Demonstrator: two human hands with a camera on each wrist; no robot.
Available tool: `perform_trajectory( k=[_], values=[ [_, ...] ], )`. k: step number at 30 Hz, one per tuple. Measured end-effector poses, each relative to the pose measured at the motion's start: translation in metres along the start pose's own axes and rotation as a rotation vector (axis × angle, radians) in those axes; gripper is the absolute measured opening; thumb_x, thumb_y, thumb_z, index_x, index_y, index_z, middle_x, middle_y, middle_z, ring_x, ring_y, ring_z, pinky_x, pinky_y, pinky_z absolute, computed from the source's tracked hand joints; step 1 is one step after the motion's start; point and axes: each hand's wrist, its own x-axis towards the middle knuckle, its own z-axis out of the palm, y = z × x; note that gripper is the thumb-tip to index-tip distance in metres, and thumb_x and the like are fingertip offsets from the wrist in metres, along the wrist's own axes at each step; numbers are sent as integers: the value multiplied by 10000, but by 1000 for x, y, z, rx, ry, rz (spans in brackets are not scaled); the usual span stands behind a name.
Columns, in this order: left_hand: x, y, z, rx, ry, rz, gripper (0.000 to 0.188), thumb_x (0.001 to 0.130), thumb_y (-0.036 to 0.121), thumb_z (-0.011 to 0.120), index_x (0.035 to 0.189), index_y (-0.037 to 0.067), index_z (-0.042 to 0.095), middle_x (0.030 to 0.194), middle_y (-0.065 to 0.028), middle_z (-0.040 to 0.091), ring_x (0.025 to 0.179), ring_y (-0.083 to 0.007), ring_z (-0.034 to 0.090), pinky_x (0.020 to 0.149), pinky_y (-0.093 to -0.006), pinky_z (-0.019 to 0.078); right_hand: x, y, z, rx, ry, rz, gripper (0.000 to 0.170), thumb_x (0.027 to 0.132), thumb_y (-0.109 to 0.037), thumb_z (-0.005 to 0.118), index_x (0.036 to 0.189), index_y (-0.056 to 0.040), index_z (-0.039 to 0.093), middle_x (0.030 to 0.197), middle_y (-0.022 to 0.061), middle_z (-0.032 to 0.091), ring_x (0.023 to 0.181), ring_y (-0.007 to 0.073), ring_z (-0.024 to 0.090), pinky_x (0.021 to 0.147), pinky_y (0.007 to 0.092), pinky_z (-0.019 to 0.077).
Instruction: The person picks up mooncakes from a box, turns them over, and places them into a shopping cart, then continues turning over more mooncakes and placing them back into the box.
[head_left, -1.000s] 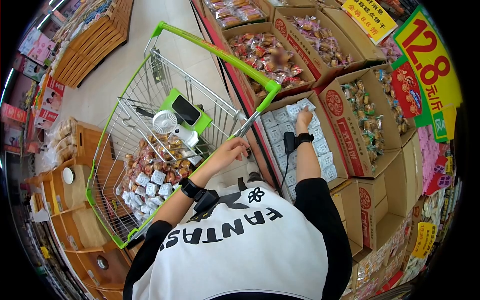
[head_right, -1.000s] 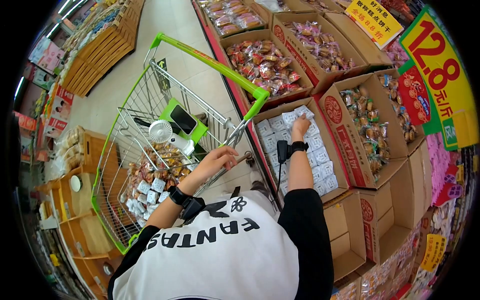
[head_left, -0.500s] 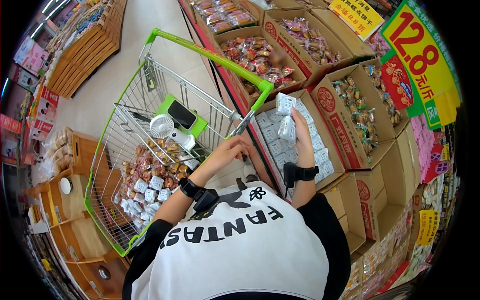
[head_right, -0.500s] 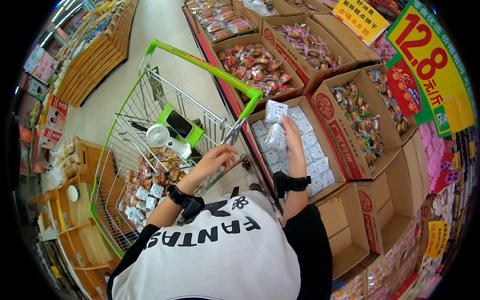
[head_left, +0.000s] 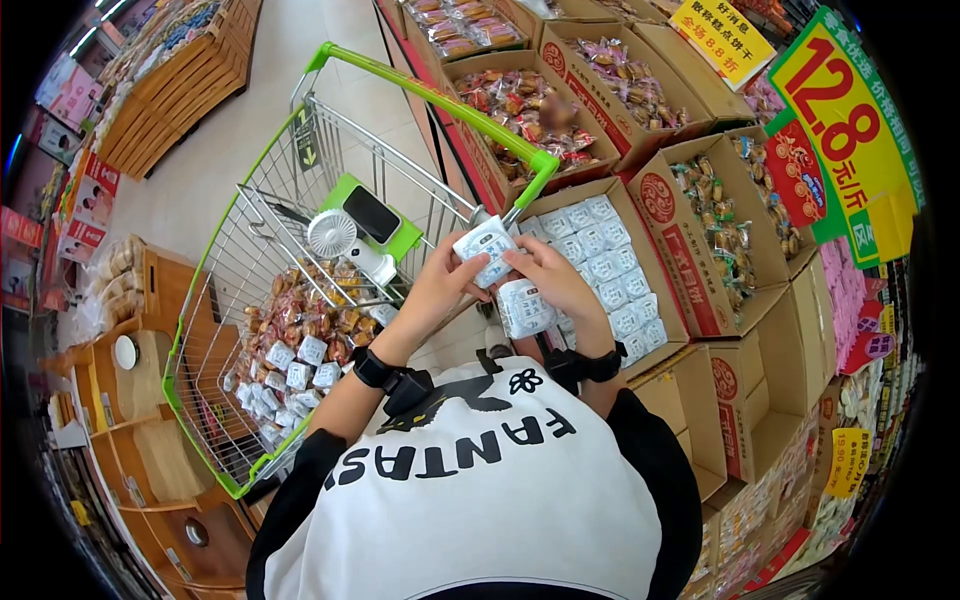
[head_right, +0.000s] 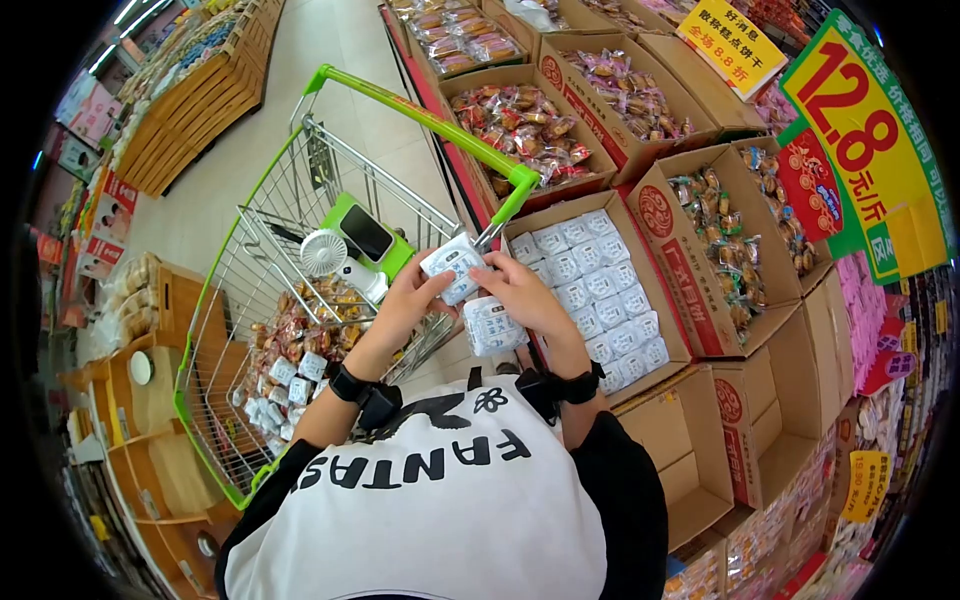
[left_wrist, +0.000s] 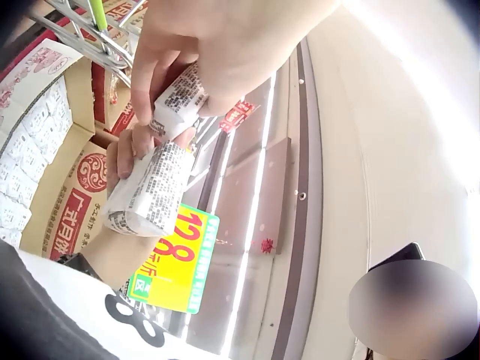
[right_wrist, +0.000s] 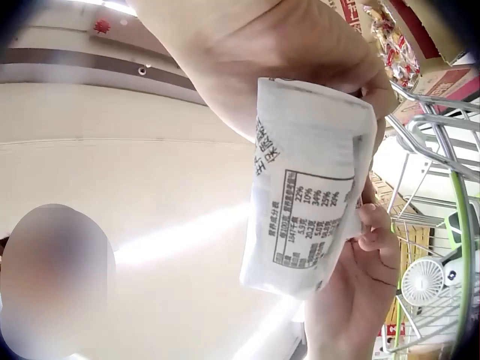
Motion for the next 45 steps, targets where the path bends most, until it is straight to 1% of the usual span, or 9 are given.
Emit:
perform_trajectory(
  k=[2,9,16,19,23,25,32,34,45],
  values=[
    [-3,-2,-5,-26,33,12,368,829,131,501,1117,-47,358,851,-124,561,659,-159,589,531,-235,511,1,-6,4,-108,-13,40,252,853,-228,467,972,-9,505,709,9,544,658,52,515,561,181,403],
    [-19,-1,-20,-83,147,33,368,809,109,518,1112,-43,373,893,-122,559,724,-168,590,577,-248,521,9,6,8,-182,48,-18,316,837,-304,490,833,-1,581,661,19,551,568,52,503,493,188,378],
    [-35,4,-34,-118,236,87,347,809,112,515,1101,-24,386,910,-120,558,756,-180,589,625,-269,517,18,20,2,232,70,133,397,854,-377,438,759,-26,597,643,26,579,537,67,526,505,194,409],
    [-41,6,-36,-115,239,69,327,809,109,513,1084,-22,392,904,-121,560,737,-181,591,625,-274,514,16,14,9,495,94,114,444,864,-408,395,836,-7,583,728,46,610,610,94,569,552,207,441],
    [-44,4,-39,-123,239,71,324,809,105,513,1082,-21,394,906,-120,560,724,-183,592,623,-269,507,17,17,14,516,108,134,411,871,-394,385,908,-23,559,779,36,600,672,88,571,566,203,442],
    [-45,1,-41,-118,242,67,327,808,105,514,1085,-21,393,906,-119,560,724,-182,592,624,-268,505,17,23,12,575,-24,136,335,879,-336,394,1014,-49,503,856,34,574,748,102,568,594,220,459],
    [-50,-4,-40,-77,274,7,357,801,100,530,1115,-3,394,920,-92,550,788,-151,566,626,-256,489,-6,-8,33,250,-265,101,411,779,-189,557,1148,-94,404,958,62,520,804,139,546,640,252,475],
    [-51,-5,-41,-80,286,-18,368,798,97,534,1125,6,395,927,-82,546,815,-141,557,639,-249,480,-11,-17,40,-13,-270,-157,530,698,-89,619,1176,-76,391,1004,74,490,892,135,518,771,252,425],
    [-56,-20,-48,93,59,7,399,791,38,483,1176,16,382,1008,-52,499,848,-99,498,720,-224,415,-15,-18,47,-38,-190,-168,582,611,-10,694,1123,-28,418,955,44,506,944,118,491,819,243,389]
  ],
)
